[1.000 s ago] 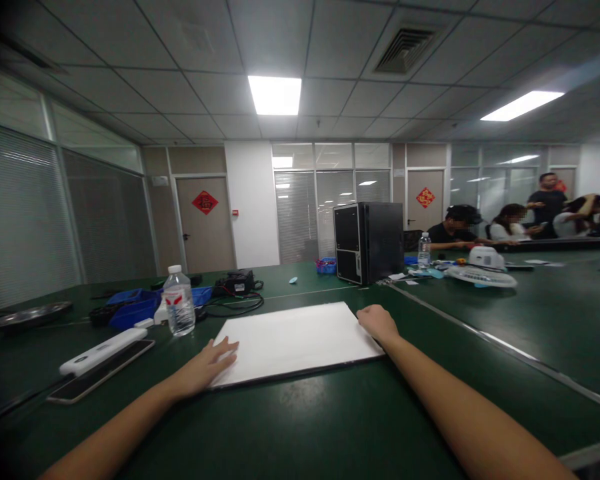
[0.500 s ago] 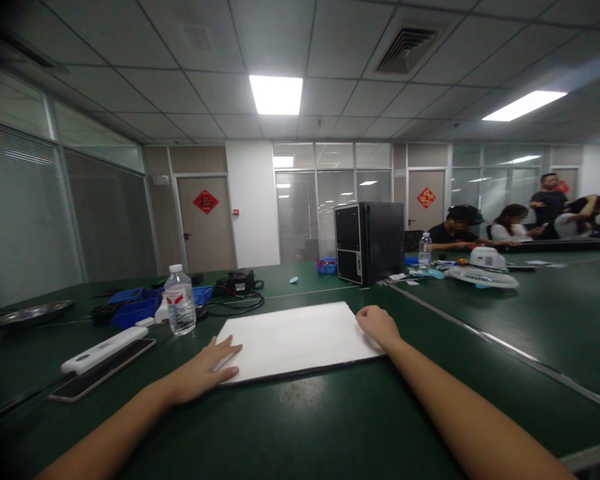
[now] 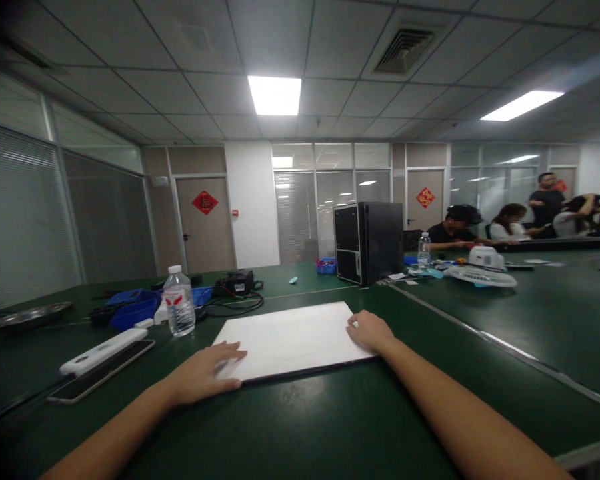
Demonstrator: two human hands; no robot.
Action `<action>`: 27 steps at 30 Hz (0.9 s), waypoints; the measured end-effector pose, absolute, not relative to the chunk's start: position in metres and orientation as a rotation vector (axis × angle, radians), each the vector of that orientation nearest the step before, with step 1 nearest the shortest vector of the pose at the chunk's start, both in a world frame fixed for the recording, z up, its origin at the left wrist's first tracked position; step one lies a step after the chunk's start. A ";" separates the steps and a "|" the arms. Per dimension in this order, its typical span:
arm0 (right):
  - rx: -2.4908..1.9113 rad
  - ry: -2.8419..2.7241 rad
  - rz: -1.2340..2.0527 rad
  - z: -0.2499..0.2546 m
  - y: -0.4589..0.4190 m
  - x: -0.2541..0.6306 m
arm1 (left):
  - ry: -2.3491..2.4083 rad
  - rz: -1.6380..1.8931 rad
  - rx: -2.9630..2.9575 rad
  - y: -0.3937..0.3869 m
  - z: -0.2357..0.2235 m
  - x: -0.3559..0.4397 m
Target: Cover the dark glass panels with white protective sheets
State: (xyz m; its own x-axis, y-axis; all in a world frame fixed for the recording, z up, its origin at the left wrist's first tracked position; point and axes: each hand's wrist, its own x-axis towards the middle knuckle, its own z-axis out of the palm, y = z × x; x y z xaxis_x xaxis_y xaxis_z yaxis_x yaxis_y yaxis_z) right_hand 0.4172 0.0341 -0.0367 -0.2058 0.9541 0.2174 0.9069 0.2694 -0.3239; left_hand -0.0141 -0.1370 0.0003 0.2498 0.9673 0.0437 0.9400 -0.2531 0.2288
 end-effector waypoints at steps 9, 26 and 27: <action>-1.758 -2.167 0.149 -0.042 0.040 0.417 | 1.837 0.391 2.344 -0.131 -0.006 -0.024; -1.578 -1.819 0.518 -0.046 0.055 0.424 | 2.034 1.032 1.903 -0.097 -0.029 -0.046; -1.562 -1.782 0.550 -0.046 0.057 0.426 | 1.994 1.085 1.873 -0.096 -0.029 -0.047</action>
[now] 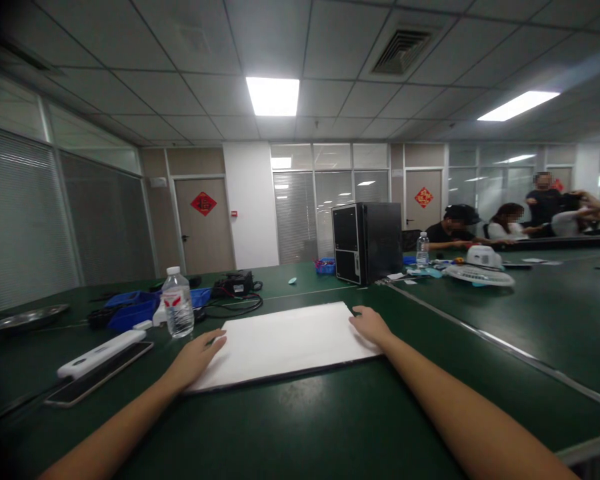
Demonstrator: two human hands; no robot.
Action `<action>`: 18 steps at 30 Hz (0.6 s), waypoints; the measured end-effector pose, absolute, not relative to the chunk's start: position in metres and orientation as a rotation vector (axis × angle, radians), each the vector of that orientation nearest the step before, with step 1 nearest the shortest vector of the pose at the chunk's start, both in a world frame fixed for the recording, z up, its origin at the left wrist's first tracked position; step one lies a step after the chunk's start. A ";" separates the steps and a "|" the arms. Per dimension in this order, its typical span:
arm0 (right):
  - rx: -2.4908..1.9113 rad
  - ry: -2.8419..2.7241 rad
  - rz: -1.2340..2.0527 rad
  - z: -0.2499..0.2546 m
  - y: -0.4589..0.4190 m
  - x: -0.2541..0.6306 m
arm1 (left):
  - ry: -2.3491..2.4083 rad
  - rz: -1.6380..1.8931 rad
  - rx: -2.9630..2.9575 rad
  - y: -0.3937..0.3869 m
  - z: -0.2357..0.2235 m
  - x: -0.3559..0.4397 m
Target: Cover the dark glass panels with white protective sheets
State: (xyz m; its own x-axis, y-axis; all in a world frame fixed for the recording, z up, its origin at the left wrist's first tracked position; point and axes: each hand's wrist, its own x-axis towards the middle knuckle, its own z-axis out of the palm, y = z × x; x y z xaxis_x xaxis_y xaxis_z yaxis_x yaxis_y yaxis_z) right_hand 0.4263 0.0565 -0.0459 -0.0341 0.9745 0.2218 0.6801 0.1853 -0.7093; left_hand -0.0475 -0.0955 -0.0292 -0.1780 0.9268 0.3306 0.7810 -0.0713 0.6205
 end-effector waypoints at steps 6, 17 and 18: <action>-1.449 -1.534 0.747 -0.044 0.065 0.438 | 1.729 1.361 1.664 -0.090 -0.031 -0.056; -1.190 -1.179 1.159 -0.042 0.064 0.447 | 1.495 1.653 1.061 -0.100 -0.021 -0.055; -1.167 -1.163 1.181 -0.041 0.063 0.447 | 1.480 1.658 1.024 -0.100 -0.020 -0.054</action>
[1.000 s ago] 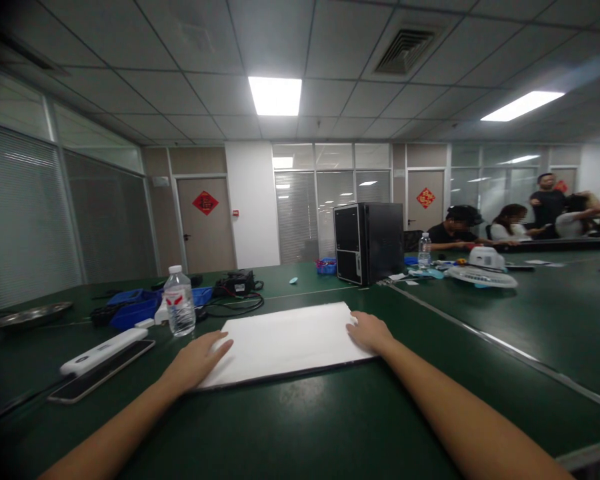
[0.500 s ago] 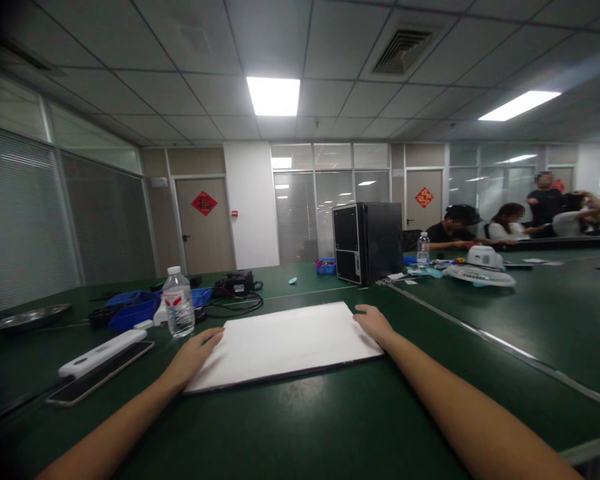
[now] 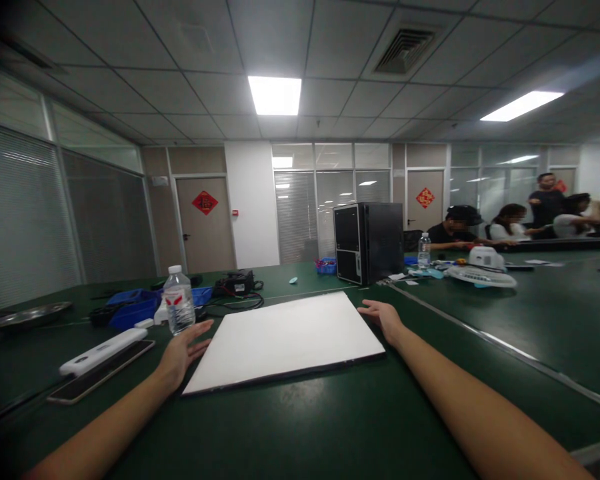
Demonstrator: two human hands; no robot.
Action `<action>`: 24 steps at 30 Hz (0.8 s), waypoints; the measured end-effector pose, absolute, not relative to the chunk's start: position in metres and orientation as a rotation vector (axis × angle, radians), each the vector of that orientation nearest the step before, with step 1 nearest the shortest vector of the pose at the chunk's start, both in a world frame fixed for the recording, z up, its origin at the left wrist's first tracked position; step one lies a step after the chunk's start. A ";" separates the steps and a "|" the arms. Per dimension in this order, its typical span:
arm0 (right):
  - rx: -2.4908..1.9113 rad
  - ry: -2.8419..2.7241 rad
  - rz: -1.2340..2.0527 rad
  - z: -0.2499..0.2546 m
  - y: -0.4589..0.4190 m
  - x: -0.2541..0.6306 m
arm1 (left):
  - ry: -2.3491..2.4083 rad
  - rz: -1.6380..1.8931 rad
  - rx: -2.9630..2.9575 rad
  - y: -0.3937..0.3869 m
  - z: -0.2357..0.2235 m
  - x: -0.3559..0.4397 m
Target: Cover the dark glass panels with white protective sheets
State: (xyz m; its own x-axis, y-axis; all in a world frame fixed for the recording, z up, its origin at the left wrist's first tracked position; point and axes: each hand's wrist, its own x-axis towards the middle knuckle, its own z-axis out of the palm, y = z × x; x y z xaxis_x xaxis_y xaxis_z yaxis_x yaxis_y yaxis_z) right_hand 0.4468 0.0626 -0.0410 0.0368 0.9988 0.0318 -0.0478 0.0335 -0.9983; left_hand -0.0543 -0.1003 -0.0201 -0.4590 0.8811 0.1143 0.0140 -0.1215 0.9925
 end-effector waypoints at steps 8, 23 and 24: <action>-1.003 -1.079 1.311 -0.031 0.050 0.442 | 1.458 1.676 0.936 -0.103 -0.017 -0.053; -0.870 -0.988 1.290 -0.030 0.053 0.435 | 1.493 1.658 1.139 -0.094 -0.019 -0.044; -0.864 -0.990 1.288 -0.031 0.053 0.435 | 1.533 1.625 1.172 -0.093 -0.020 -0.043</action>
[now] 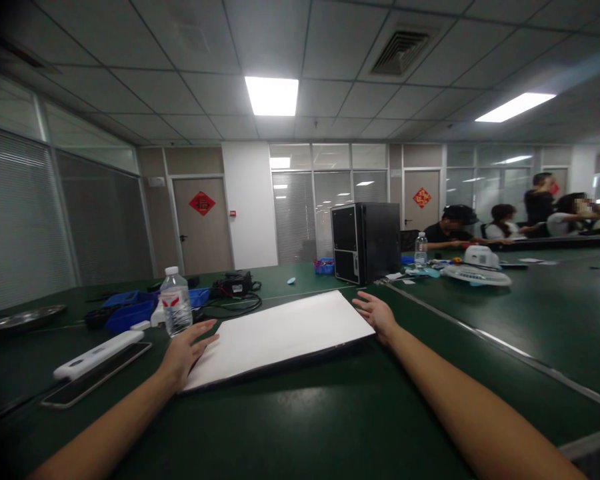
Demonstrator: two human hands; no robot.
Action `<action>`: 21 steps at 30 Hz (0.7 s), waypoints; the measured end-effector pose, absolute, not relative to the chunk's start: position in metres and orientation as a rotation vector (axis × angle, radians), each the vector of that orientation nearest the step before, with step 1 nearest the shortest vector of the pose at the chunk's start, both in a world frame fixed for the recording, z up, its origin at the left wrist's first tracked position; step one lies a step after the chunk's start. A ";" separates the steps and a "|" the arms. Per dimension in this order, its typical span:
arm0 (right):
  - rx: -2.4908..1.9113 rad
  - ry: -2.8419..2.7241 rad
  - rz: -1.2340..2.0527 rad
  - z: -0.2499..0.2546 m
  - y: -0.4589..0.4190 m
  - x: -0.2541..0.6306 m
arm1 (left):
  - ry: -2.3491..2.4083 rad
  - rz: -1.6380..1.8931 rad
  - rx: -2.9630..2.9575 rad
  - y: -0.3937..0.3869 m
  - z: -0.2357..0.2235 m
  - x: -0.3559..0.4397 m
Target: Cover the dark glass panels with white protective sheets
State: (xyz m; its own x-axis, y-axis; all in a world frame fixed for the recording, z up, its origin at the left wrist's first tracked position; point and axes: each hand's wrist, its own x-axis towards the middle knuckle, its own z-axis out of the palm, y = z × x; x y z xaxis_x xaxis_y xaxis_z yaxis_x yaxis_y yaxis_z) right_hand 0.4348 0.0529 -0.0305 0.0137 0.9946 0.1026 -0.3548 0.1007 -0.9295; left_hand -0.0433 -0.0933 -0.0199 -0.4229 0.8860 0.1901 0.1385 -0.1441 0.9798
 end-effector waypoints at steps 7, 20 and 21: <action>-0.761 -1.085 1.252 -0.028 0.046 0.431 | 1.837 1.295 1.614 -0.095 -0.028 -0.044; -0.691 -1.299 0.981 -0.034 0.048 0.425 | 1.921 1.058 1.793 -0.096 -0.035 -0.045; -0.690 -1.314 0.966 -0.034 0.049 0.426 | 1.925 1.082 1.764 -0.095 -0.035 -0.047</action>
State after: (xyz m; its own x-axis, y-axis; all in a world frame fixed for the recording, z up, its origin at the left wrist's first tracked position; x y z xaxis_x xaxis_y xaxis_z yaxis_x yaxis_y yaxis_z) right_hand 0.4255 0.0489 -0.0343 -0.0164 0.8814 0.4721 -0.1882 0.4610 -0.8672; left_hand -0.0474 -0.0951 -0.0345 -0.1909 0.9479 0.2551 0.7107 -0.0458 0.7020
